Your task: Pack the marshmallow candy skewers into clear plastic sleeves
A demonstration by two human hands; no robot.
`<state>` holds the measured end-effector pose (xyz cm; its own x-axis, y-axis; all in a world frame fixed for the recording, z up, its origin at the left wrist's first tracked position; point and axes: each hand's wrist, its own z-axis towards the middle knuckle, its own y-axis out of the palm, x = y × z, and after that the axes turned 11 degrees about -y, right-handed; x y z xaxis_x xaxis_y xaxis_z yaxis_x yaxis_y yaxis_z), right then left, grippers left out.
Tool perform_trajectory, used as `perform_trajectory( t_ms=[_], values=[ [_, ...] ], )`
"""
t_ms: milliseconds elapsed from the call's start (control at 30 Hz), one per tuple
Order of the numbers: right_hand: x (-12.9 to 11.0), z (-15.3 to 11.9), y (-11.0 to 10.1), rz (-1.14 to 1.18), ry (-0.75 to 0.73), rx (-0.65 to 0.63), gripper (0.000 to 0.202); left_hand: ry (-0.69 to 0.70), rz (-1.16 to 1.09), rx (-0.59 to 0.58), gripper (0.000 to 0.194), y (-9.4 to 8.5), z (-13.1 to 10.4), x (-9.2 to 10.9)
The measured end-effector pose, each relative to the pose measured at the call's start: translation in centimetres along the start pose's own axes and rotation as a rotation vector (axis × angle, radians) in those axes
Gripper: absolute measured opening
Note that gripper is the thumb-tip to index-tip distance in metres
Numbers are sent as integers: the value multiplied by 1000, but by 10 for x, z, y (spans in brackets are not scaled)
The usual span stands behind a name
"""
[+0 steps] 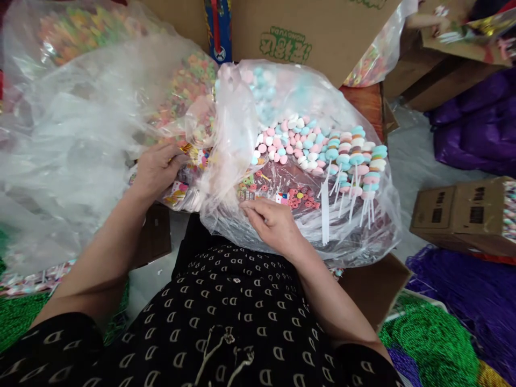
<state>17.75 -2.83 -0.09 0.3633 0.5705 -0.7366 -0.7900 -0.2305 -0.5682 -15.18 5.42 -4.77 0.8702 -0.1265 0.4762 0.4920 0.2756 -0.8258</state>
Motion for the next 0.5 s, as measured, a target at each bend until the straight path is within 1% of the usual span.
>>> perform_trajectory(
  t_ms=[67,100,167,233,300,367,400,433,500],
  values=[
    [2,17,8,98,122,40,24,85,-151,101,25,-5,-4,9],
    [3,26,12,162,182,67,28,119,-214,129,25,-8,-7,16],
    [4,42,16,299,254,116,40,159,-273,158,27,-8,-13,36],
    [6,54,17,421,264,144,52,176,-288,142,26,-3,-20,58],
    [9,59,16,480,262,184,52,212,-288,102,24,6,-25,78],
    [15,58,13,455,271,280,42,227,-326,34,22,17,-29,94],
    [18,55,11,428,273,335,37,210,-379,-16,20,21,-31,101],
    [21,51,9,404,271,384,33,176,-458,-82,20,25,-31,108],
    [24,41,2,379,264,429,30,73,-680,-263,31,29,-31,120]
  ],
)
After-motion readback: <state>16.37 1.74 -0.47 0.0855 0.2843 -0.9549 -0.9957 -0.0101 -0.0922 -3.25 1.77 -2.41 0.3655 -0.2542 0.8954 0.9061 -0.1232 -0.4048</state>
